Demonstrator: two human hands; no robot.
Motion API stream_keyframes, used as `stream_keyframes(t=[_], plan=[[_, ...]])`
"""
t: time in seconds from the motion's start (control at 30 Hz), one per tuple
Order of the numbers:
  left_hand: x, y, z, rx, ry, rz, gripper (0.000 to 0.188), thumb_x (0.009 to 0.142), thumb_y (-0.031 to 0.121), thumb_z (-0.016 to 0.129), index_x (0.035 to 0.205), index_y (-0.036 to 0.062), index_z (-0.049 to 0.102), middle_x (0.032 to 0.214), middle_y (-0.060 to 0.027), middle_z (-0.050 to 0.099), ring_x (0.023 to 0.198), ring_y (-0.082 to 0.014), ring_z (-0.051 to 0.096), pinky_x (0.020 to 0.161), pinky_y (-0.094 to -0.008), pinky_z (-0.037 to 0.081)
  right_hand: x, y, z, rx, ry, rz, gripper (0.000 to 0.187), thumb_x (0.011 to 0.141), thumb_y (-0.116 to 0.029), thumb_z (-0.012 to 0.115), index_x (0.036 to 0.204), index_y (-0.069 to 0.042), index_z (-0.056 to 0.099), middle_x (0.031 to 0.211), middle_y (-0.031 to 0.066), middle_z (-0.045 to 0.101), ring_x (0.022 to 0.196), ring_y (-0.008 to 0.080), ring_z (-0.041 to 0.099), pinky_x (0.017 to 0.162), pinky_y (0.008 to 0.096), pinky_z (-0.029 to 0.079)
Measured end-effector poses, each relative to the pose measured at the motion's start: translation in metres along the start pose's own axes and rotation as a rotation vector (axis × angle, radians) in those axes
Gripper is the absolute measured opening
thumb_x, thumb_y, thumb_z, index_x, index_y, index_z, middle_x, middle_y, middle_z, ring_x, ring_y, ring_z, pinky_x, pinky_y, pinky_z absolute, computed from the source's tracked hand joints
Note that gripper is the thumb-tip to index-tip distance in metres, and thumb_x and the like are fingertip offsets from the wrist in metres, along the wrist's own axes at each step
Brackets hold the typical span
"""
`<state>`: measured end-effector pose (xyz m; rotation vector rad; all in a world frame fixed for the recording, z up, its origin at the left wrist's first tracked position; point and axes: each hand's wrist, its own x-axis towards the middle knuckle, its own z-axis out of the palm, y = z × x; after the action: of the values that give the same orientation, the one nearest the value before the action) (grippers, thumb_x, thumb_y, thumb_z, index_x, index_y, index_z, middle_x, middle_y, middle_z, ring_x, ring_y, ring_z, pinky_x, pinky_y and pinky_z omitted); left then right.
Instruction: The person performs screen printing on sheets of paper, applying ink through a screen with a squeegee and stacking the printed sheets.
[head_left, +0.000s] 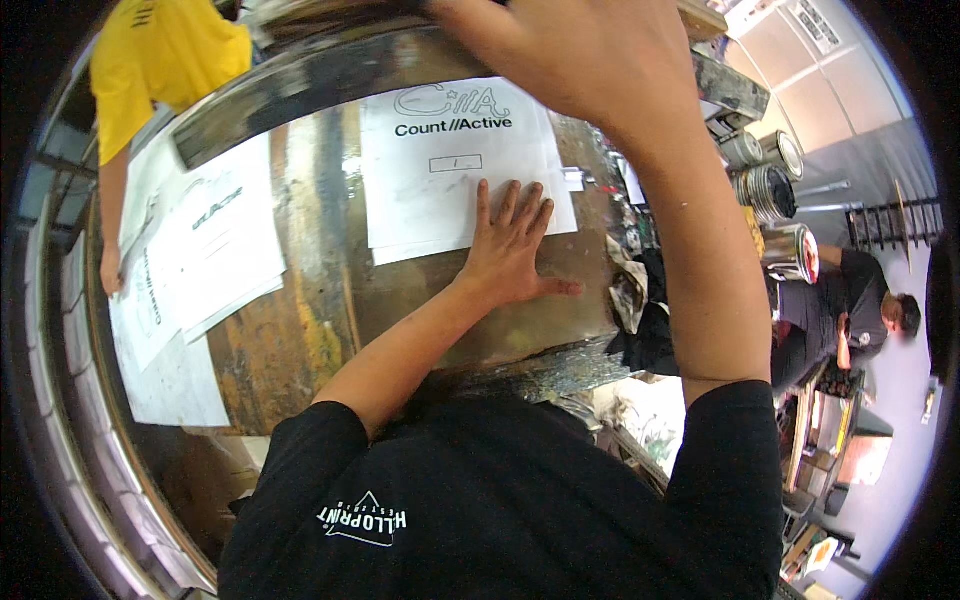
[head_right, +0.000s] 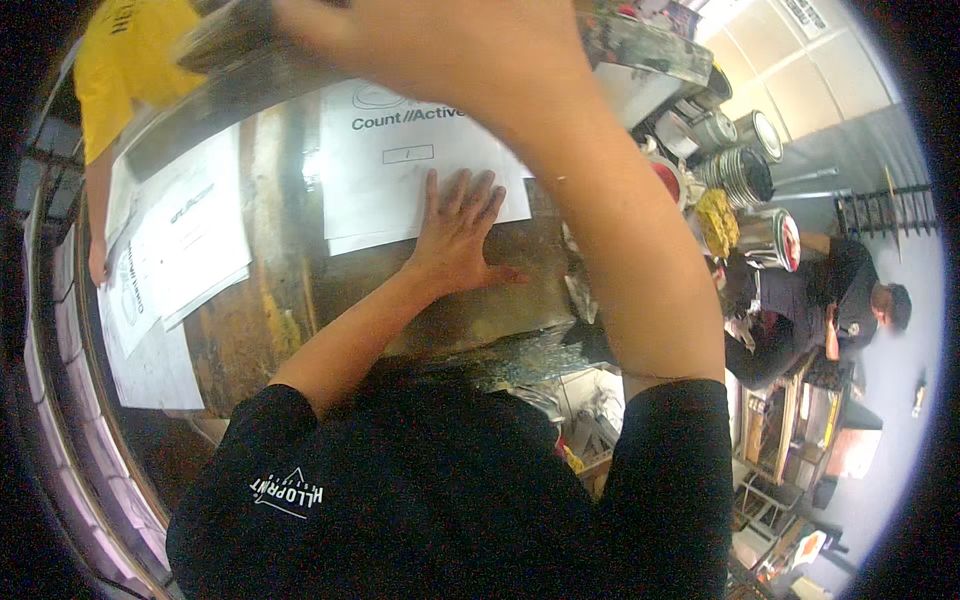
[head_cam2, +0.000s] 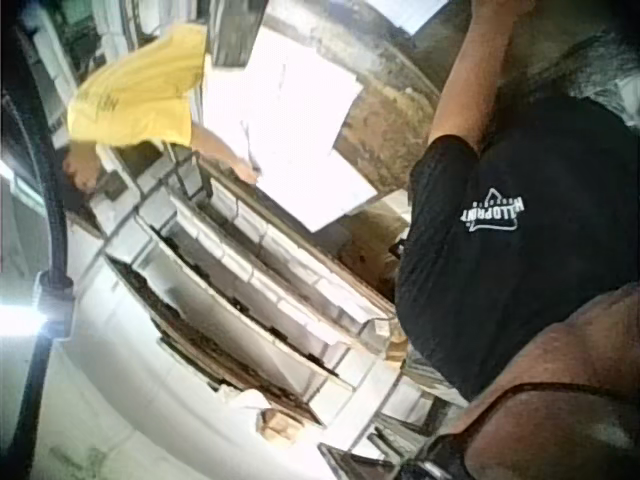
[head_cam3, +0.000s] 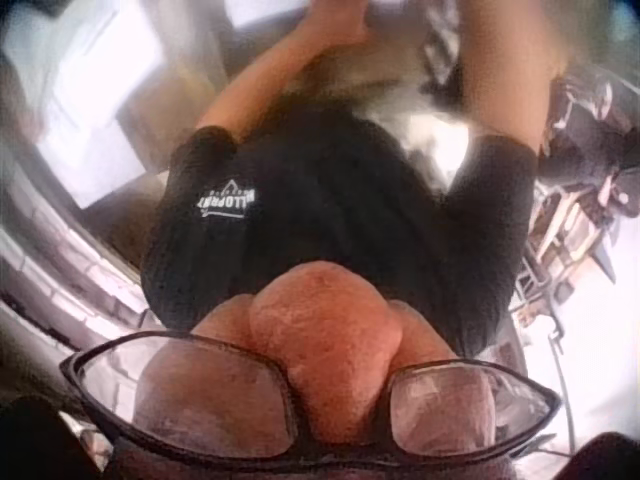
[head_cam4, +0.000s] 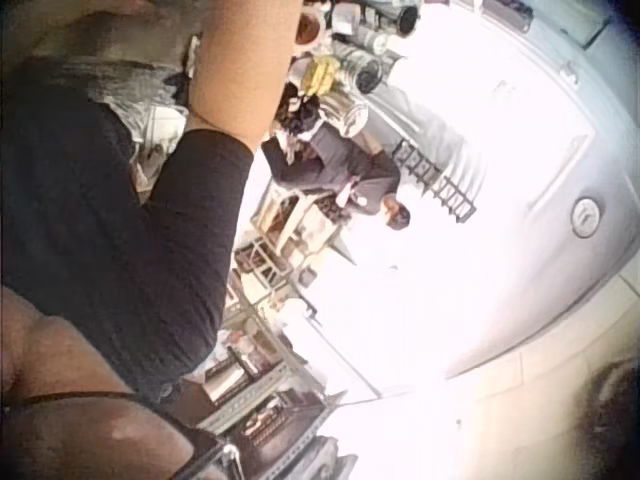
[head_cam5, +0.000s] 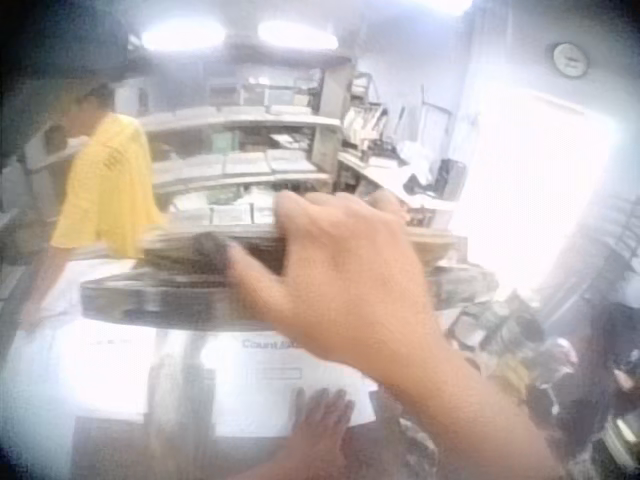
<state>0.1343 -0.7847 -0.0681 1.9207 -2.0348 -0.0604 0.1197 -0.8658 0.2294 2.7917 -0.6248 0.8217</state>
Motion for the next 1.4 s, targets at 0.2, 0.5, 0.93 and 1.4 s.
stream_keyframes(t=[0.2,0.5,0.93,1.4], plan=[[0.014,0.017,0.008,-0.012,0.033,0.069,0.128,0.068,0.098,0.041,0.149,-0.0016,0.044,0.156,-0.0206,0.035,0.145,-0.0444,0.028,0.114,-0.0775,0.001,0.000,0.013,-0.014,0.056,0.036,-0.079,0.056,0.101,-0.054,0.045,0.074,-0.007,0.060,0.065,0.0070,0.058,0.063,0.0183,0.053,0.082,0.0423,0.046],[0.008,0.010,-0.001,-0.103,0.188,0.074,0.117,0.069,0.090,0.056,0.148,0.0042,0.046,0.156,-0.0214,0.036,0.143,-0.0442,0.032,0.115,-0.0755,0.004,0.003,0.003,-0.011,0.062,0.007,-0.036,0.057,0.101,-0.055,0.044,0.074,-0.008,0.060,0.063,0.0074,0.057,0.059,0.0181,0.051,0.080,0.0410,0.047],[-0.149,-0.090,-0.148,-0.672,0.455,-0.704,0.102,0.063,0.034,0.098,0.142,-0.0079,0.049,0.123,-0.0191,0.067,0.110,-0.0269,0.067,0.098,-0.0367,0.052,-0.098,0.013,0.082,0.056,-0.297,-0.249,0.036,0.083,-0.021,0.069,0.113,-0.005,0.055,0.104,0.0131,0.062,0.099,0.0322,0.060,0.080,0.0453,0.047],[-0.183,-0.099,-0.077,-0.010,0.268,-0.608,0.115,0.050,0.072,0.084,0.141,0.0059,0.058,0.101,-0.0079,0.048,0.102,-0.0269,0.046,0.092,-0.0429,0.028,-0.138,-0.008,0.184,-0.058,-0.269,-0.129,0.017,0.085,-0.010,0.058,0.102,-0.012,0.058,0.092,0.0063,0.056,0.090,0.0257,0.055,0.077,0.0395,0.043]])
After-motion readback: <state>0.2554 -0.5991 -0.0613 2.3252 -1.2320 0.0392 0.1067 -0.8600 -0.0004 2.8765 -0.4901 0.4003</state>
